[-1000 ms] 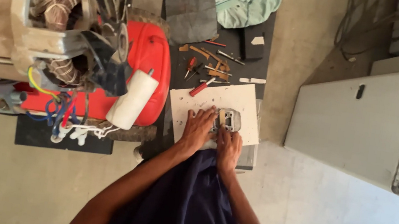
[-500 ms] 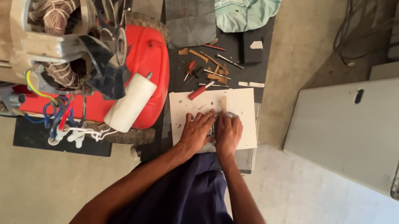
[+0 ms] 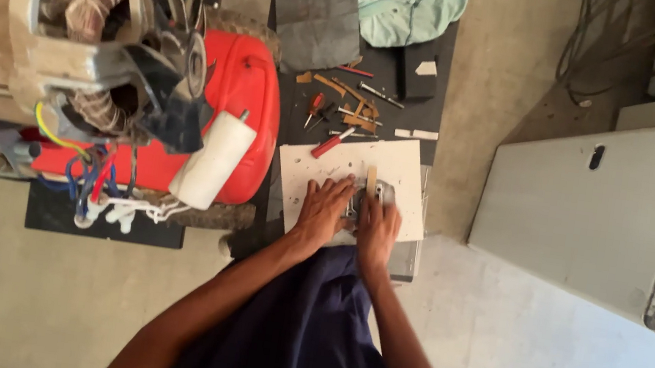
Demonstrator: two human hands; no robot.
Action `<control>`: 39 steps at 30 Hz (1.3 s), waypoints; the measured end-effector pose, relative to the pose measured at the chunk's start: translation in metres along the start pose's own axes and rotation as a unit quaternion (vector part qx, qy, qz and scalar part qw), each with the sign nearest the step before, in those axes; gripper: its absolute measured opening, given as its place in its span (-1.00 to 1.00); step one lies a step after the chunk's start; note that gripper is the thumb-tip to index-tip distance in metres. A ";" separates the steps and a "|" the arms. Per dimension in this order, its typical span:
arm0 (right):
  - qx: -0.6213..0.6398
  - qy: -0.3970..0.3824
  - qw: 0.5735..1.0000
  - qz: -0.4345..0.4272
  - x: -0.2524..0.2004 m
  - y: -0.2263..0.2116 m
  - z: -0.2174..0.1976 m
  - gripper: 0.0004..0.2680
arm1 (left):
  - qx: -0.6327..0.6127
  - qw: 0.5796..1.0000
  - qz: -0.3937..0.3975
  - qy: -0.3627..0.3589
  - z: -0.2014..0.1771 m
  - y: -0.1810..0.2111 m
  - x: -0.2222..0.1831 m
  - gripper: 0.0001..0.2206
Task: Repairing and assembling components of a motor and an air compressor on a workbench.
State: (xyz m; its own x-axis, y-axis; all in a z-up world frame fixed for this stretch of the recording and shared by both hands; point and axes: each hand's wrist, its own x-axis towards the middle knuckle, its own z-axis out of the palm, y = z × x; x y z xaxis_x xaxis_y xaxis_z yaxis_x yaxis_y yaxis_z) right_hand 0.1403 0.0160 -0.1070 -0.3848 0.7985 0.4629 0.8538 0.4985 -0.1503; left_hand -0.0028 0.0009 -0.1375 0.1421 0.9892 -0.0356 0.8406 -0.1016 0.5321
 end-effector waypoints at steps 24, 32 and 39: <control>0.023 -0.004 0.998 0.065 -0.068 0.023 0.038 -0.93 | -0.003 1.000 -0.009 0.004 0.002 0.001 -0.001 -0.35; 0.049 0.006 0.997 0.051 -0.038 0.020 0.041 -0.97 | 0.025 0.999 -0.018 0.012 -0.005 0.007 0.001 -0.37; -0.062 -0.024 0.998 0.002 0.002 0.025 0.064 -0.96 | 0.043 0.999 -0.029 0.008 0.002 0.006 -0.005 -0.28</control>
State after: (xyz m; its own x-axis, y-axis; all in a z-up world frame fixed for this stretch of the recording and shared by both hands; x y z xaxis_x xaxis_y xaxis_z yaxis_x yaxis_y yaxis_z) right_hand 0.1381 0.0515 -0.1653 -0.3957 0.8170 0.4194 0.8908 0.4525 -0.0411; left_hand 0.0027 -0.0044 -0.1358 0.0837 0.9952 -0.0507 0.8894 -0.0516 0.4541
